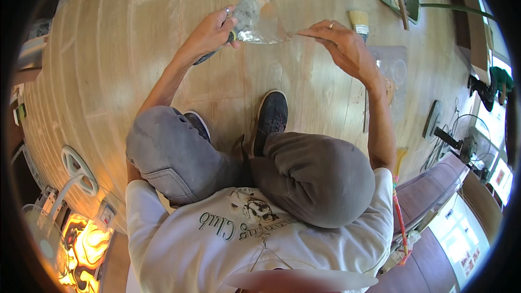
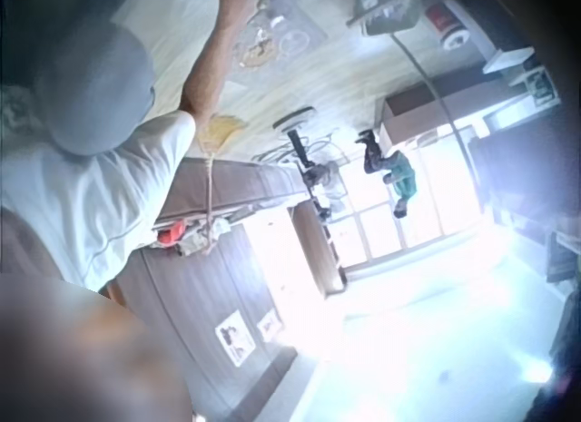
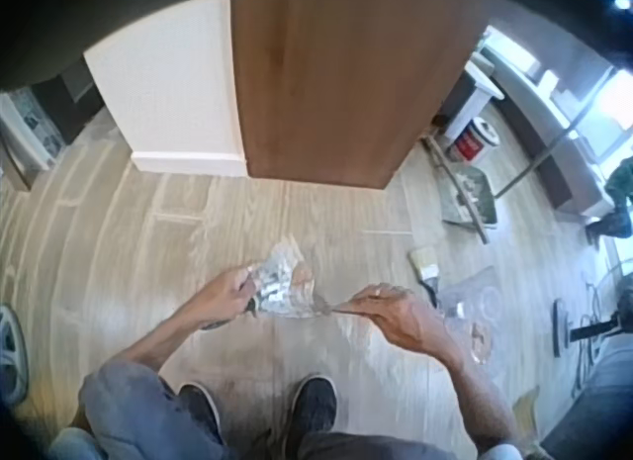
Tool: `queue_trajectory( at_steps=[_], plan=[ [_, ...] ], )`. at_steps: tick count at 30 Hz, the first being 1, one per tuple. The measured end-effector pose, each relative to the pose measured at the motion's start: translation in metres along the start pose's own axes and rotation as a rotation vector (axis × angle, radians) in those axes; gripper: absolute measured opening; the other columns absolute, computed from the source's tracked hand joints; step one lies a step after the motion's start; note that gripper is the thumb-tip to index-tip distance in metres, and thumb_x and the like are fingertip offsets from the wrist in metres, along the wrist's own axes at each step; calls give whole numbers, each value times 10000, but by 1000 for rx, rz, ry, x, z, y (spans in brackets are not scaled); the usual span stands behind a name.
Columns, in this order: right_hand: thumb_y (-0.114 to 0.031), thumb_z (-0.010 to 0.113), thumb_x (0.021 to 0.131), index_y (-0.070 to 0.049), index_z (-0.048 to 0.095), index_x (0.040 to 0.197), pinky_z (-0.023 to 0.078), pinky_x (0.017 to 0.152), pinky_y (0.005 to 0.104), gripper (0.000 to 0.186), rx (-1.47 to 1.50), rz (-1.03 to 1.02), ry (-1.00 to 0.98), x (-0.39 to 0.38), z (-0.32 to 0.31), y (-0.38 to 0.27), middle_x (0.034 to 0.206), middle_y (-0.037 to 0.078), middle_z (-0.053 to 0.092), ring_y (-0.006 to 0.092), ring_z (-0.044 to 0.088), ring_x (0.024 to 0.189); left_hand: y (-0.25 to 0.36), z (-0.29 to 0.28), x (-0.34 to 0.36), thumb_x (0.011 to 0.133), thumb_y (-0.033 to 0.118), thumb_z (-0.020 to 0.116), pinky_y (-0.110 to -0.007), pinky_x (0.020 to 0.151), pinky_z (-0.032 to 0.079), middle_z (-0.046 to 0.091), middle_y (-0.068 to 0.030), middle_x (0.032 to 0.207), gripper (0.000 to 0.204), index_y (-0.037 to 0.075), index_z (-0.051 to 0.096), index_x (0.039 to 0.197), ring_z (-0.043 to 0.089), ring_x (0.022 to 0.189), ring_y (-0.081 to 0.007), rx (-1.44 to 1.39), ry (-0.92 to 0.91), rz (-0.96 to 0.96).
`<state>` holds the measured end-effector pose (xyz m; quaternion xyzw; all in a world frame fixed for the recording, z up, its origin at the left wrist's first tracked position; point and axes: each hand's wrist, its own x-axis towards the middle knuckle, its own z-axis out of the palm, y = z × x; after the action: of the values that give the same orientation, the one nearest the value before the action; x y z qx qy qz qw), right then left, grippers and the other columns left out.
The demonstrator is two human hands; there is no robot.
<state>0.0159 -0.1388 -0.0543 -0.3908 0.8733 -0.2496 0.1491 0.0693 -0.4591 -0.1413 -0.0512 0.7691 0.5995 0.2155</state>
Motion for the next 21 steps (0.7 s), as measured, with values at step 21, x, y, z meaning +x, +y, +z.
queue_trajectory(
  at_steps=[21],
  plan=[
    [23,522,940,-208,685,1331,539,937,444,483,-715,190,305,65,108,336,1217,110,706,316,677,1090,-21,-9,29,1102,212,440,-293,675,521,677,-82,971,504,-59,392,1524,668,713,-131,-78,34,-189]
  ],
)
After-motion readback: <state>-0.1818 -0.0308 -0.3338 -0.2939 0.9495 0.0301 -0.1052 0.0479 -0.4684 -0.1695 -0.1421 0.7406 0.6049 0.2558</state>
